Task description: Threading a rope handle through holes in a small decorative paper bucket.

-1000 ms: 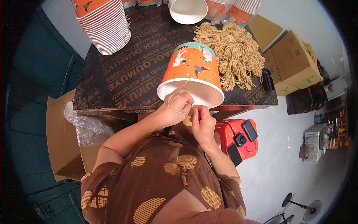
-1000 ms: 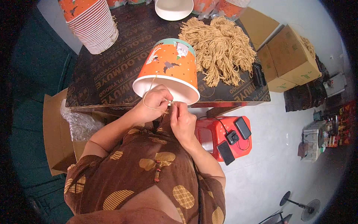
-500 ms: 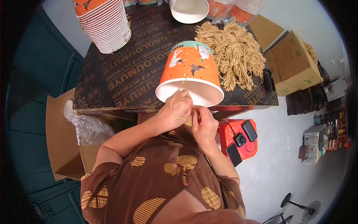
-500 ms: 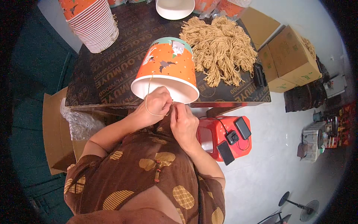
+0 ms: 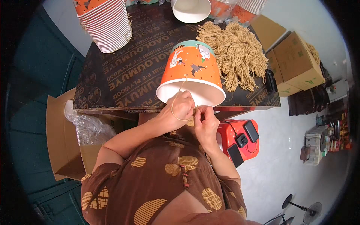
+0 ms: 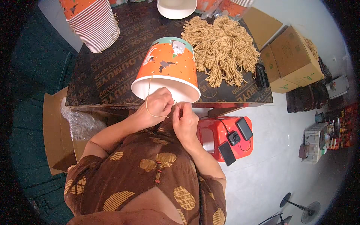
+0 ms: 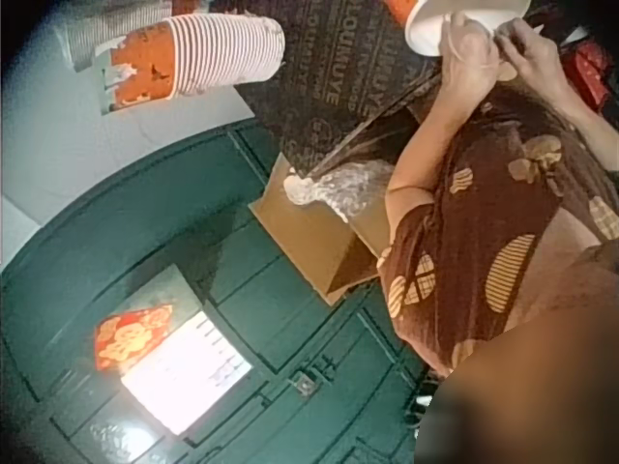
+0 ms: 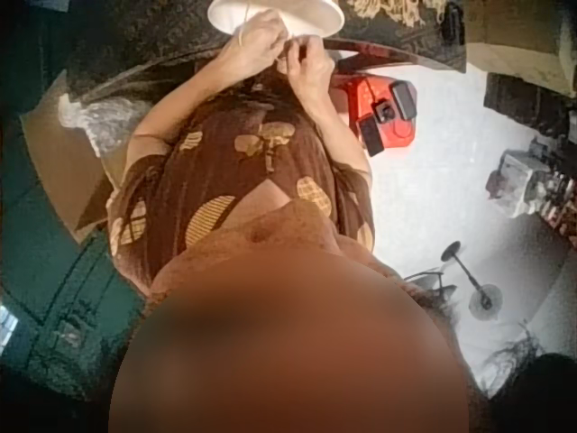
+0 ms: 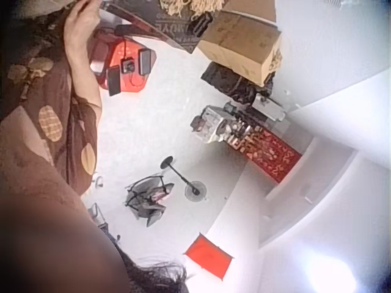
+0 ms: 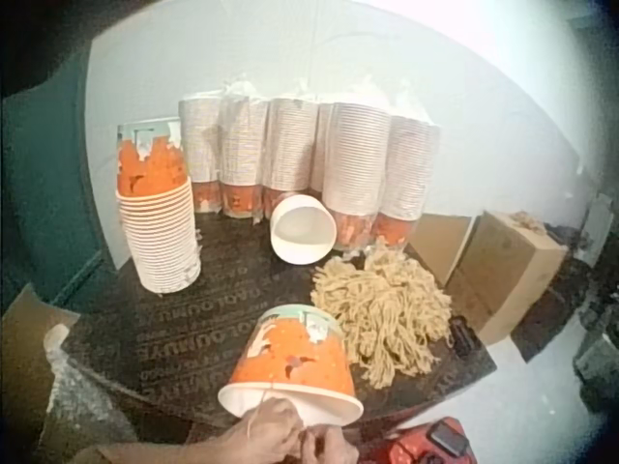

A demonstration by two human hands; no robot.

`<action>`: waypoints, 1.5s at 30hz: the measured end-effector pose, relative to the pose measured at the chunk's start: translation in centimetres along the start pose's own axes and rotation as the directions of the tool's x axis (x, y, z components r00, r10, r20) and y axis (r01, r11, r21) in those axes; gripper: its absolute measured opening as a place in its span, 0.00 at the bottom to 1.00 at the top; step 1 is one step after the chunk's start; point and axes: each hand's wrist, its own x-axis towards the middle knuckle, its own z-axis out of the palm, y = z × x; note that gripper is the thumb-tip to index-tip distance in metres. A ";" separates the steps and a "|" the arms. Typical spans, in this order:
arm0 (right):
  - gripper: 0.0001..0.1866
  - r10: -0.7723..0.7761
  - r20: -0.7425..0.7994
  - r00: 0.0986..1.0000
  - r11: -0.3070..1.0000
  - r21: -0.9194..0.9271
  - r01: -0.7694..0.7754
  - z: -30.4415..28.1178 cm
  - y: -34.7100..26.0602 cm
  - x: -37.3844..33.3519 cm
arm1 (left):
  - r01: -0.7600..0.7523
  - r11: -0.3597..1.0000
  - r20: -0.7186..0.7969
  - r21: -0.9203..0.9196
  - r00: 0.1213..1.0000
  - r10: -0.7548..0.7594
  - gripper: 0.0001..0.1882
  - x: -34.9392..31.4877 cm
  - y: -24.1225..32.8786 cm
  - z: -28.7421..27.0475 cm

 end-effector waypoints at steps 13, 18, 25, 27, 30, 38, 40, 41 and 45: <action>0.06 -0.023 -0.007 1.000 0.999 -0.028 0.023 0.2 0.4 -0.1 | -0.008 1.000 -0.013 -0.018 1.000 0.008 0.06 -0.1 -0.4 0.2; 0.08 -0.073 0.018 0.997 0.996 -0.044 0.074 0.2 0.5 -0.2 | -0.017 0.999 -0.011 -0.039 1.000 0.017 0.06 -0.1 -0.4 0.1; 0.09 -0.090 0.009 0.996 0.996 -0.015 0.090 0.4 0.7 -0.3 | -0.003 1.000 -0.018 -0.029 1.000 0.003 0.06 0.0 -0.6 0.1; 0.09 -0.088 0.014 0.996 0.995 -0.042 0.089 0.5 0.8 -0.3 | -0.006 1.000 0.000 -0.031 1.000 0.006 0.05 0.1 -0.7 0.1; 0.09 -0.091 0.013 0.996 0.994 -0.059 0.091 0.6 1.0 -0.3 | 0.000 0.999 0.001 -0.033 1.000 0.000 0.05 0.1 -0.6 0.1; 0.06 0.026 0.045 0.999 0.999 0.024 -0.027 0.5 0.6 -0.1 | -0.041 0.999 0.011 0.010 0.999 0.040 0.07 -0.1 -0.5 0.3; 0.06 0.075 0.064 0.995 0.995 0.059 -0.079 0.5 0.5 0.0 | -0.040 0.999 0.019 0.035 0.999 0.040 0.08 -0.1 -0.3 0.3; 0.04 0.116 0.071 0.991 0.986 0.108 -0.123 0.5 0.5 0.0 | -0.026 0.999 0.023 0.024 0.999 0.025 0.07 -0.1 0.0 0.2; 0.04 0.264 0.140 0.954 0.927 0.235 -0.291 0.3 0.3 0.1 | -0.015 1.000 -0.008 -0.026 1.000 0.015 0.08 -0.2 -0.1 0.1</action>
